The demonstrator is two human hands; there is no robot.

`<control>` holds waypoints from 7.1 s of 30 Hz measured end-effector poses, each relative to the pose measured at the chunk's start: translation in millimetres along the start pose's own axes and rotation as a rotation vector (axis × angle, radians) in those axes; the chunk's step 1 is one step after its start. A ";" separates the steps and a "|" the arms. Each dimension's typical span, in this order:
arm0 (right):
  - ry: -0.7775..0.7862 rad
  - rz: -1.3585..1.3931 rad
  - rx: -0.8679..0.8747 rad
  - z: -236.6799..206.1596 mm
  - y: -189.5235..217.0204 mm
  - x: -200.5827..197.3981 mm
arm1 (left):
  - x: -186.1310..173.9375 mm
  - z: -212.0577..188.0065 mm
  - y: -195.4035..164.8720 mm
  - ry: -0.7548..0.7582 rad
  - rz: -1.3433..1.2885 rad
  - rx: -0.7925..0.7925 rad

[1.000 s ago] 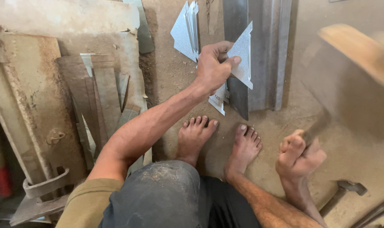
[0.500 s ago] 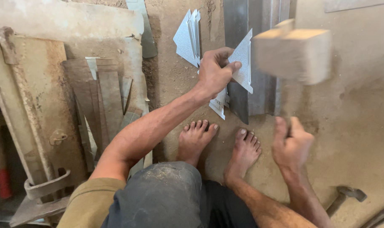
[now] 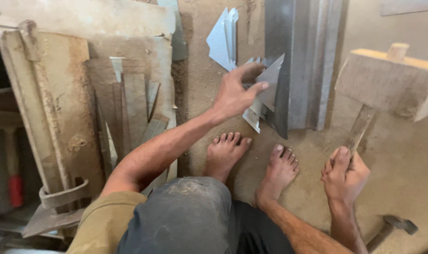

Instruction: The person sits on the floor of a metal workshop and bends small sheet-metal pieces by hand against a heavy angle-iron bar, striking them with a wooden mallet to form an angle. Each finished piece is placed on a growing stack of completed pieces beside the work area.

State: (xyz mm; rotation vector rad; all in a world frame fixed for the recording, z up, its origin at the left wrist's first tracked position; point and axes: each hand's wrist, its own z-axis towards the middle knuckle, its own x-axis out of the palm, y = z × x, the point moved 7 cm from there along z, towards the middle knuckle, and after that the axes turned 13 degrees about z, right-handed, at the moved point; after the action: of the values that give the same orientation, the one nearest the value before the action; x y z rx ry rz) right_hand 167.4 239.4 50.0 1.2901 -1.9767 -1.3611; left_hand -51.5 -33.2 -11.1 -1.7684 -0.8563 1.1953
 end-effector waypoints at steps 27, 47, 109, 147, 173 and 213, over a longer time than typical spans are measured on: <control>0.098 -0.081 0.071 -10.4 15.3 27.1 | 28.9 25.1 -16.9 0.178 -0.342 -0.177; 0.113 -0.377 -0.905 -31.5 62.0 33.5 | 31.2 28.0 -21.0 0.155 -0.373 -0.205; 0.026 0.031 0.106 -15.4 -28.2 17.1 | -108.3 47.7 40.4 -0.299 0.591 -0.089; 0.142 -0.070 -0.600 -16.9 51.3 37.1 | 26.4 28.1 -30.4 0.020 -0.324 -0.222; 0.010 0.108 -0.478 -4.1 48.9 26.1 | 29.9 26.3 -20.4 0.015 -0.286 -0.258; 0.058 0.001 0.103 -11.3 -17.6 17.6 | -39.0 20.1 -14.8 0.108 -0.309 -0.322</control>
State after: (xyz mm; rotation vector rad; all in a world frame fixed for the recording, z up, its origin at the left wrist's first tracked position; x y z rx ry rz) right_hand 175.3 216.9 36.5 1.3579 -2.0306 -1.2213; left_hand -84.2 -55.4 13.0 -1.8466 -1.2591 0.7860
